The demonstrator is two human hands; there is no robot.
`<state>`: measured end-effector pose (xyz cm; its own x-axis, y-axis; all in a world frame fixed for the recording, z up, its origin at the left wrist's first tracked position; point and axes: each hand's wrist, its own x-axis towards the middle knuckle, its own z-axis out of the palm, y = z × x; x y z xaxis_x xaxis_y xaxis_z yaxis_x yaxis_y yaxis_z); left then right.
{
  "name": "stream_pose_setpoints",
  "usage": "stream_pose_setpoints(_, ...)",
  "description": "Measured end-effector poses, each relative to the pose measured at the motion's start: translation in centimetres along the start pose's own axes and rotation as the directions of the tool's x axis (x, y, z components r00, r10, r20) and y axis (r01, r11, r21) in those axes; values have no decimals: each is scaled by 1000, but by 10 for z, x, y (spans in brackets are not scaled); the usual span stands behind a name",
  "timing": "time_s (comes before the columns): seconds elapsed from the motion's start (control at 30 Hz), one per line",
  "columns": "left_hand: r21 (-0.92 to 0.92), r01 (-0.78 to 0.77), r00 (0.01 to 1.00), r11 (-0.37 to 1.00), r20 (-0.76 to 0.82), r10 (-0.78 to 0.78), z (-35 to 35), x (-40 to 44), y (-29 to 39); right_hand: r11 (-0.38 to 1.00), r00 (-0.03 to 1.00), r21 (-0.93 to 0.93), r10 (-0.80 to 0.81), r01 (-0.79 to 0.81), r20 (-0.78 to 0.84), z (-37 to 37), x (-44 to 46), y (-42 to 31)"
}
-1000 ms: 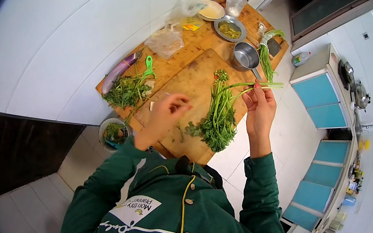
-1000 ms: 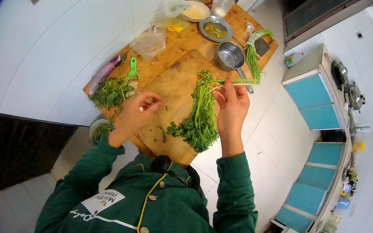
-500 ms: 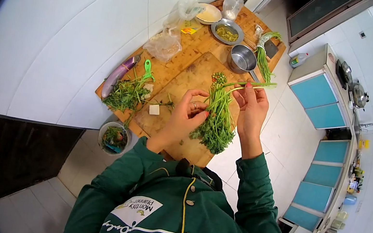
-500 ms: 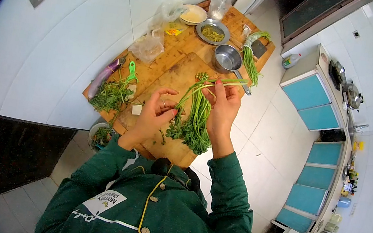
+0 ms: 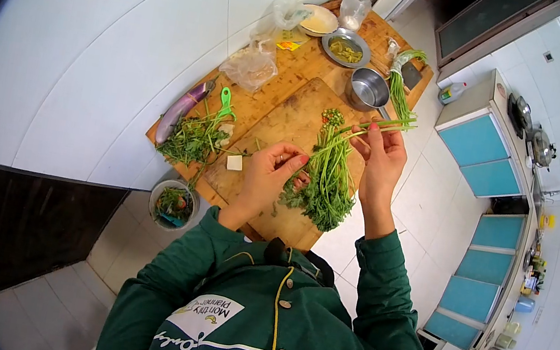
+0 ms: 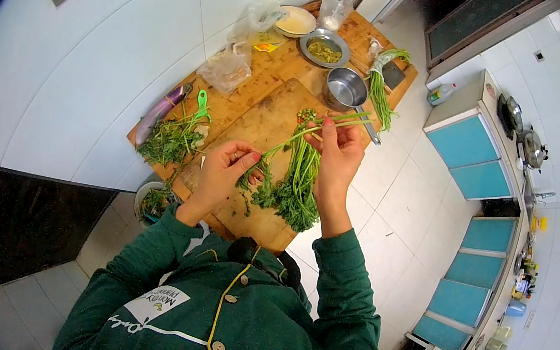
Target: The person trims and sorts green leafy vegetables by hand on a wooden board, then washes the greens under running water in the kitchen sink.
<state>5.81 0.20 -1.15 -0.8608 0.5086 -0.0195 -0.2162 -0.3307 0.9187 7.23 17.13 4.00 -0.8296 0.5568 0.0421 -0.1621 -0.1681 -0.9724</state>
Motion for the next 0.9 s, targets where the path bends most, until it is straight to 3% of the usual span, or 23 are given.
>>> stream_pose_setpoints(0.4,-140,64,995,988,-61,-73,-2,-4,-11,998,998,-27,-54,53,-39,-2,3,11)
stream_pose_setpoints(0.47,-146,52,995,988,-77,-64,-5,-8,-14,994,979,-44,-108,102,-175,-5,8,16)
stream_pose_setpoints(0.53,-71,63,973,996,-219,-77,-19,-14,-12,996,982,-31,-86,82,-167,-12,13,9)
stream_pose_setpoints(0.6,118,25,968,993,-251,6,-54,-12,-23,997,993,-34,-71,68,-98,-19,19,2)
stream_pose_setpoints(0.67,516,14,908,856,-365,205,-99,-6,-34,996,995,-49,-72,69,-71,-21,21,-6)
stream_pose_setpoints(0.73,885,186,830,428,-374,414,-137,-1,-31,996,997,-53,-72,71,-34,-22,25,-10)
stream_pose_setpoints(0.77,883,188,827,429,-378,416,-162,1,-39,996,998,-70,-62,60,-18,-23,27,-12)
stream_pose_setpoints(0.83,966,197,876,165,-249,414,-212,9,-70,994,999,-91,-54,54,1,-25,32,-15)
stream_pose_setpoints(0.87,965,199,875,170,-253,414,-226,10,-79,993,999,-112,-29,32,22,-27,34,-18)
stream_pose_setpoints(0.9,977,208,847,39,-200,493,-234,11,-85,991,999,-134,-5,11,42,-27,36,-20)
